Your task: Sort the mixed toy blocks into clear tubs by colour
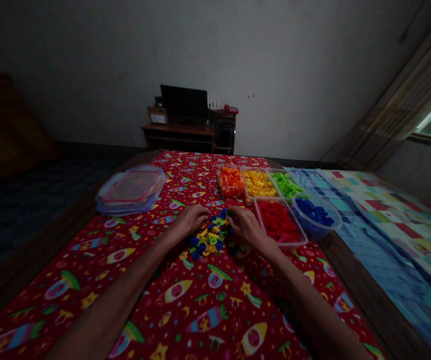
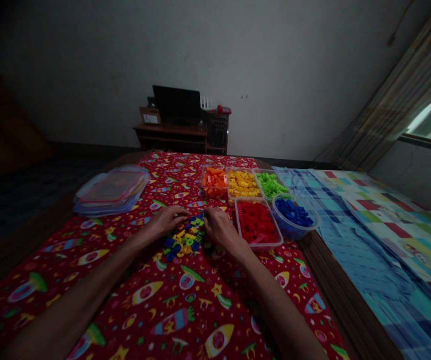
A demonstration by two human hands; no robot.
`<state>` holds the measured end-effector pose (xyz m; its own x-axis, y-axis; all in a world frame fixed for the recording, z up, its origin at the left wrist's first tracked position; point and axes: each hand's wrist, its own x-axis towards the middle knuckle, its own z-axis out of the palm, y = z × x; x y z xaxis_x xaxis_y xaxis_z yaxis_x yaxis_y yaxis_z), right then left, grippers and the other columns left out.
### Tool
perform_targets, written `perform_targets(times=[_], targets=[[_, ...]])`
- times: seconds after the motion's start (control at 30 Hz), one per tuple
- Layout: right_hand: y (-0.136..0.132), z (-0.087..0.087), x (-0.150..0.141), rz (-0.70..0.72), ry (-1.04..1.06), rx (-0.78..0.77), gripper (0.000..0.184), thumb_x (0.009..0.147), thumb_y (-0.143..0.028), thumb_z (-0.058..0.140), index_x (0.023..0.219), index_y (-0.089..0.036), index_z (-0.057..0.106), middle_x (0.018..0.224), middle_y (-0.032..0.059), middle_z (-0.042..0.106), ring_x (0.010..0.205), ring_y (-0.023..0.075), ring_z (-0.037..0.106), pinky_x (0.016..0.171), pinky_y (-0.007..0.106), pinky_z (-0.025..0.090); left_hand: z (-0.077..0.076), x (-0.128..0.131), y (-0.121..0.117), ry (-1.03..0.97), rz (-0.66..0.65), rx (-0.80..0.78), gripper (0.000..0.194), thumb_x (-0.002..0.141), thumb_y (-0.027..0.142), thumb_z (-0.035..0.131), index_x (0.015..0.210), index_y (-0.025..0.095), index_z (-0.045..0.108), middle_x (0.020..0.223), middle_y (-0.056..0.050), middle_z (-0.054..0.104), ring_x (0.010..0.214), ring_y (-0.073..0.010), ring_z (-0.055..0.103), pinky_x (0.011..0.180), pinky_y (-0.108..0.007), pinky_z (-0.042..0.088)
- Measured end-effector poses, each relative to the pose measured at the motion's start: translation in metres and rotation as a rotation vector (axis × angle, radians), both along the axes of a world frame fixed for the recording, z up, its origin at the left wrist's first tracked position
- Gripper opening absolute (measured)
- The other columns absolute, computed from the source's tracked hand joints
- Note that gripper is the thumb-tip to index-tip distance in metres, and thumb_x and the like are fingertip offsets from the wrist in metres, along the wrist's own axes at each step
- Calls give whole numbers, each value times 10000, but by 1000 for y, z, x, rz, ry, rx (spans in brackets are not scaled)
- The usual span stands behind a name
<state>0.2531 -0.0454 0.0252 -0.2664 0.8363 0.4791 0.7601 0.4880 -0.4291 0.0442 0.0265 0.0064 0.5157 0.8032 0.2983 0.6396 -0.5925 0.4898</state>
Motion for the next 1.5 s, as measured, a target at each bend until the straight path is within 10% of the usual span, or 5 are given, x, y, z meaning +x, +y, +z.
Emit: perform_targets(times=[0.33, 0.67, 1.13, 1.33, 1.5], targets=[[-1, 1, 1, 20, -29, -96, 146, 844, -122, 513, 927, -143, 632, 897, 94, 663, 820, 176, 596, 739, 261, 418, -25, 9, 0, -44, -194, 167, 129, 805, 162, 561, 833, 181, 686, 861, -60, 647, 854, -176, 572, 786, -293, 456], [-1, 8, -4, 83, 95, -45, 222, 846, -141, 526, 1026, -156, 654, 948, 101, 694, 865, 200, 632, 776, 299, 461, 19, 27, -19, -431, -6, -493, 293, 646, 416, 635, 789, 160, 632, 760, -22, 679, 707, -172, 615, 650, -265, 477], [1, 6, -1, 150, 136, -82, 277, 776, -91, 586, 1018, -176, 693, 983, 75, 717, 896, 185, 657, 805, 283, 487, 21, 32, -30, -552, 21, -583, 367, 648, 499, 656, 773, 166, 566, 737, -13, 646, 673, -155, 593, 589, -239, 447], [10, 37, 51, -141, 255, -40, 241, 785, -164, 568, 982, -169, 707, 949, 65, 726, 791, 178, 674, 742, 284, 522, 28, 1, -6, -299, 184, -217, 383, 770, 508, 490, 803, 159, 644, 789, -31, 677, 757, -183, 595, 659, -243, 453], [27, 65, 131, -434, 84, -34, 292, 770, -167, 560, 1017, -120, 709, 908, 93, 729, 781, 189, 673, 776, 289, 506, 7, -22, 10, -220, 329, -227, 374, 762, 477, 425, 817, 171, 633, 793, -53, 697, 761, -209, 621, 667, -262, 464]])
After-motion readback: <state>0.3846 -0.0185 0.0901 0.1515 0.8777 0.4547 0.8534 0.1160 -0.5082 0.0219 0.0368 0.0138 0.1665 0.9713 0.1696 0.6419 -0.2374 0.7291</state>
